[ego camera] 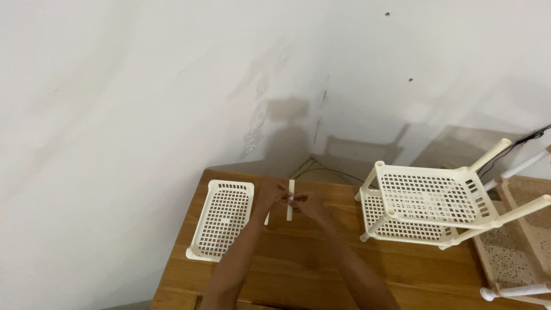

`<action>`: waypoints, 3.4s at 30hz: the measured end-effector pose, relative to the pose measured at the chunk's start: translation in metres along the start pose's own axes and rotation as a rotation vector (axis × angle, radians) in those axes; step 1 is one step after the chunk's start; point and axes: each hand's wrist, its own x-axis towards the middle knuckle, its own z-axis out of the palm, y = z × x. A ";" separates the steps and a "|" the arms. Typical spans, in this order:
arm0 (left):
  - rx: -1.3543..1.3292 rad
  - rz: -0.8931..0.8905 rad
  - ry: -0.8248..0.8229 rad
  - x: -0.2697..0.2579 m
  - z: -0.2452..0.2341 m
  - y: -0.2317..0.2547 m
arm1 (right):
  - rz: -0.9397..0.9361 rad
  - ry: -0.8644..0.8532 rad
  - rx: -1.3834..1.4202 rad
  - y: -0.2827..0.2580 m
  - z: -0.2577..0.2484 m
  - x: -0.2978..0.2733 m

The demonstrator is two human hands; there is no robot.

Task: The person assembles a small plastic shelving unit by inserting white plastic rods into the corner holes of rectangular trays. They repeatedly insert and remove the rods, then place the trays on the table and stack them. The process continues with additional trays and rods.

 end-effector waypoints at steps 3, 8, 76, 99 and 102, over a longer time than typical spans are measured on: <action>0.064 -0.136 -0.007 -0.004 0.003 -0.026 | -0.031 0.058 0.005 0.026 0.024 0.012; 0.235 0.072 0.274 -0.017 0.004 -0.053 | 0.023 0.126 -0.129 0.037 0.045 0.017; -0.467 0.283 0.077 -0.017 -0.014 0.181 | -0.382 0.442 -0.201 -0.116 -0.083 -0.072; -0.562 0.585 -0.336 -0.009 0.195 0.391 | -0.667 1.114 -0.106 -0.064 -0.315 -0.229; -0.454 0.571 -0.456 -0.014 0.221 0.410 | -0.767 1.243 -0.100 -0.053 -0.333 -0.254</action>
